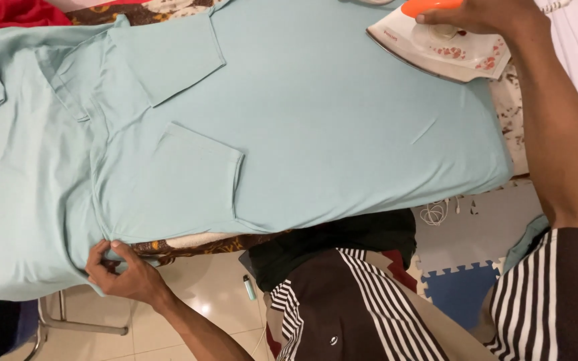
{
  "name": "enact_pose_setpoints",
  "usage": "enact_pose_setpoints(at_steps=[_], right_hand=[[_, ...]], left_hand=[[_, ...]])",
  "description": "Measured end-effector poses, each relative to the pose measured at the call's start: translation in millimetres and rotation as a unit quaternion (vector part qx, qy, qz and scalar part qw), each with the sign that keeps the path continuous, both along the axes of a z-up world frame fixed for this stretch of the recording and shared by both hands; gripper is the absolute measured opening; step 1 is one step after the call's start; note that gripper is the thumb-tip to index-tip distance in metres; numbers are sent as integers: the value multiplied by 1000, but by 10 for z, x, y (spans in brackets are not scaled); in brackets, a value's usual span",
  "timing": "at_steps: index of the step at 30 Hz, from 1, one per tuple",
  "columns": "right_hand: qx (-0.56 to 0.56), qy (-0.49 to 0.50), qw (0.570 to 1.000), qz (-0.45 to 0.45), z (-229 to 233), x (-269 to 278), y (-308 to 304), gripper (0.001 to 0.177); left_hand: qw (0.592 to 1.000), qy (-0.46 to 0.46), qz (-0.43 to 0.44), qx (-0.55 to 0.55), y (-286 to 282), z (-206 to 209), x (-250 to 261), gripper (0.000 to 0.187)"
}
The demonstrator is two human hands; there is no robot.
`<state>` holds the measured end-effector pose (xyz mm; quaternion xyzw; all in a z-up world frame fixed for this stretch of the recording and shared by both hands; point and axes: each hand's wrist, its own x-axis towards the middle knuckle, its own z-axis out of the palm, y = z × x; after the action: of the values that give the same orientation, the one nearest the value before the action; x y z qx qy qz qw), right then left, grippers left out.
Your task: Ironing a light blue t-shirt on a flat surface and then folding it.
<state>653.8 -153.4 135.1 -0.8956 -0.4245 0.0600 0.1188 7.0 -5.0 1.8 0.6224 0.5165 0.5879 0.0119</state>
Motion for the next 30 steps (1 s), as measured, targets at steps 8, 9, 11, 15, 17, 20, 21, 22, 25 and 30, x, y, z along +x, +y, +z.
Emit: enact_pose_setpoints(at_steps=[8, 9, 11, 15, 17, 20, 21, 22, 25, 30], right_hand=[[-271, 80, 950, 131, 216, -682, -535, 41], [-296, 84, 938, 158, 197, -794, -669, 39], [-321, 89, 925, 182, 243, -1035, -880, 39], [-370, 20, 903, 216, 308, -1244, -1086, 43], [-332, 15, 916, 225, 262, -1204, -1056, 46], [-260, 12, 947, 187, 193, -1101, -826, 32], [-206, -21, 963, 170, 140, -1047, -718, 42], [-150, -54, 975, 152, 87, -991, -608, 52], [-88, -105, 983, 119, 13, -758, -184, 56], [-1, -121, 987, 103, -167, -38, 560, 50]], left_hand=[[1000, -4, -21, 5, -16, 0, -22, 7], [1000, 7, -17, -3, -26, 12, -27, 7], [1000, 17, -14, -13, -34, 21, -66, 7], [989, 144, 13, 8, -6, 117, -98, 13], [983, 182, 35, 6, 31, 307, 14, 18], [978, 175, -114, 12, 128, 707, 341, 19], [968, 183, -169, -16, 175, 823, 470, 22], [955, 190, -224, -43, 224, 939, 602, 25], [919, 237, -309, -61, 393, 1015, 1040, 24], [851, 321, -399, -117, 585, 967, 1657, 23]])
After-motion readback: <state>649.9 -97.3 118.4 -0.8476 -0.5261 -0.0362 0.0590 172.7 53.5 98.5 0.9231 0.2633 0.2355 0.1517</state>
